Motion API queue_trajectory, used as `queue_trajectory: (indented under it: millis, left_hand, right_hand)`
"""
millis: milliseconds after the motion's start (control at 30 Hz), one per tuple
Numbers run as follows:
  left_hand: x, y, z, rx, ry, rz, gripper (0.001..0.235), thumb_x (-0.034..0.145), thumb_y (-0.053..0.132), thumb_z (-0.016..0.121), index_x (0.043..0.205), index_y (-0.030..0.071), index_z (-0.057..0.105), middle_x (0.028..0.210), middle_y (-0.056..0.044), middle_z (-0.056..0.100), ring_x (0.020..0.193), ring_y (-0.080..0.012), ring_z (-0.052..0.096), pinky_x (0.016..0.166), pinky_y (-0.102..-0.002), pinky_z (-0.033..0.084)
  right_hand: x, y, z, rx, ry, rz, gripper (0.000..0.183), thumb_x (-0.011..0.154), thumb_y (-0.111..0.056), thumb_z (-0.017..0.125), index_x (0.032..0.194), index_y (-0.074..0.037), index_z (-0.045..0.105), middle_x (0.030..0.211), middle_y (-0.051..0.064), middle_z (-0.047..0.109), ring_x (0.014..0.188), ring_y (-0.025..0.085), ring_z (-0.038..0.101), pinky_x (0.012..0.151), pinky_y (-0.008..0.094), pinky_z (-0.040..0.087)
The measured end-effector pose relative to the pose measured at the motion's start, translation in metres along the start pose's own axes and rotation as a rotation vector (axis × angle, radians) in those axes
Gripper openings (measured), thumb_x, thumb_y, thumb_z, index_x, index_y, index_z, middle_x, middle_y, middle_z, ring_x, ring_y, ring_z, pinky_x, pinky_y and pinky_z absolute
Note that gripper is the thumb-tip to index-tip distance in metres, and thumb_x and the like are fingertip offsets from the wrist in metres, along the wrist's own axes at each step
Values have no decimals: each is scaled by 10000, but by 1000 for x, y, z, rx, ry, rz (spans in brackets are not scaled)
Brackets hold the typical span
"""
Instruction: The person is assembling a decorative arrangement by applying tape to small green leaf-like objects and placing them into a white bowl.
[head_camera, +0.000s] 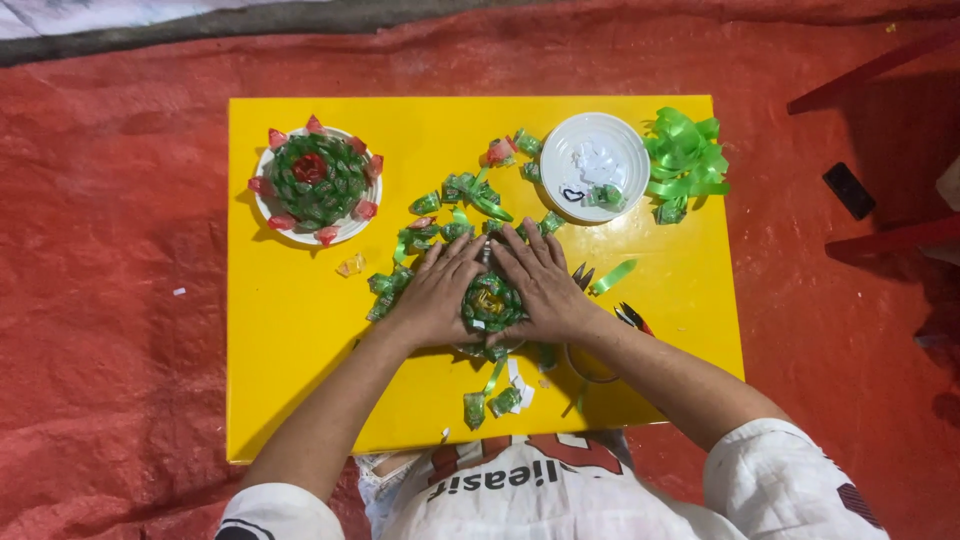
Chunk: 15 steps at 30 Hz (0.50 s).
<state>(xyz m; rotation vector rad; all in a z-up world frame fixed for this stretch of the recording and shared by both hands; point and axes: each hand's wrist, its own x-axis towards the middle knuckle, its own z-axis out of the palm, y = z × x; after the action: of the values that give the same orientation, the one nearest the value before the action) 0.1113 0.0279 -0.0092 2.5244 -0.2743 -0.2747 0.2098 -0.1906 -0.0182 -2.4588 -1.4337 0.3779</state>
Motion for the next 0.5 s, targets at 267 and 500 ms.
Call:
queue_trajectory:
  millis: [267, 500]
  left_hand:
    - [-13, 18, -13, 53, 15, -166, 1049, 674, 553, 888, 1503, 132, 403, 1692, -177, 243, 1582, -377, 124, 1272, -564, 37]
    - [-25, 22, -11, 59, 27, -222, 1214, 694, 749, 789, 1616, 162, 260, 1702, -175, 199, 1589, -368, 97, 1277, -553, 3]
  right_hand:
    - [-5, -14, -20, 44, -26, 37, 1515, 540, -1012, 639, 1664, -146, 109, 1699, 194, 177, 1578, 432, -41, 1232, 623, 25]
    - [-14, -13, -17, 122, -42, 98, 1600, 497, -1054, 597, 1657, -74, 95, 1676, 240, 229, 1571, 464, -6, 1221, 662, 34]
